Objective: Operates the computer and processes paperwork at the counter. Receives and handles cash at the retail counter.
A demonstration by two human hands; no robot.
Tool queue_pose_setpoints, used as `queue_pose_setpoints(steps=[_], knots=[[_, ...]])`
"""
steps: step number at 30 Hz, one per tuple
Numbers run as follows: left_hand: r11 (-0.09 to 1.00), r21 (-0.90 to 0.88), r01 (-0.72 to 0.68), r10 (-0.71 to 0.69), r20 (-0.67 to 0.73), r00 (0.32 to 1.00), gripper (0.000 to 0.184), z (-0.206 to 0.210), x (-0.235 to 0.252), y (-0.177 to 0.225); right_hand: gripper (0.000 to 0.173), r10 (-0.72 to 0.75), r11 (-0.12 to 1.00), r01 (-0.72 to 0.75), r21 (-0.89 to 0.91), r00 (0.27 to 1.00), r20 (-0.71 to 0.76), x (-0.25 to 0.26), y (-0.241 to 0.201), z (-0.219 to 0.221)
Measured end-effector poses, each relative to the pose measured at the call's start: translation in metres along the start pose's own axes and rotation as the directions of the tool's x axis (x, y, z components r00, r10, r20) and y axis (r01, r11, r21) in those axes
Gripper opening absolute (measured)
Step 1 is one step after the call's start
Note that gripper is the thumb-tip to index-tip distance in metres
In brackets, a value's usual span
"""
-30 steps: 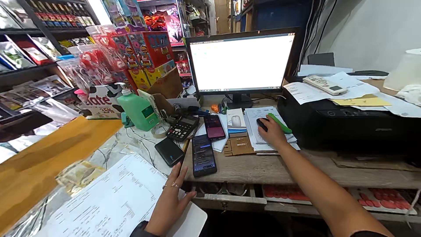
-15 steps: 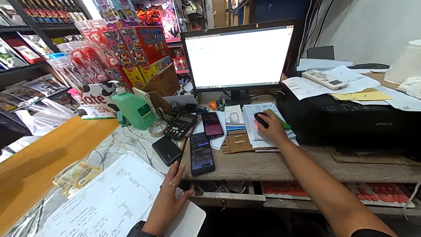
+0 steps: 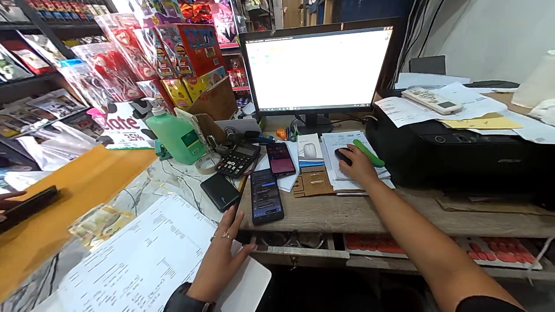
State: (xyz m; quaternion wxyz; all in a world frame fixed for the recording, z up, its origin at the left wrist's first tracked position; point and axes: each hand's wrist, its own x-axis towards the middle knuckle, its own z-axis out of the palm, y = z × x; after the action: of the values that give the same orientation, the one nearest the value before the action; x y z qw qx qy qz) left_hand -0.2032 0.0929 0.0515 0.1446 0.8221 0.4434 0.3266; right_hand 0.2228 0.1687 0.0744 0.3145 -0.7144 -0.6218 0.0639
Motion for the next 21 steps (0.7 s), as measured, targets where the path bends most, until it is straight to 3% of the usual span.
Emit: queue_pose_setpoints(steps=[16, 21], knots=[[1.0, -0.006, -0.013, 0.013, -0.013, 1.0, 0.077, 0.0022, -0.0006, -0.0032, 0.04, 0.03, 0.999, -0.029, -0.025, 0.999, 0.035, -0.0003, -0.0036, -0.0008], [0.997, 0.003, -0.071, 0.071, -0.016, 0.997, 0.076, -0.0009, -0.0005, 0.0037, 0.05, 0.006, 0.998, -0.003, 0.061, 0.999, -0.04, -0.005, 0.0012, -0.0028]])
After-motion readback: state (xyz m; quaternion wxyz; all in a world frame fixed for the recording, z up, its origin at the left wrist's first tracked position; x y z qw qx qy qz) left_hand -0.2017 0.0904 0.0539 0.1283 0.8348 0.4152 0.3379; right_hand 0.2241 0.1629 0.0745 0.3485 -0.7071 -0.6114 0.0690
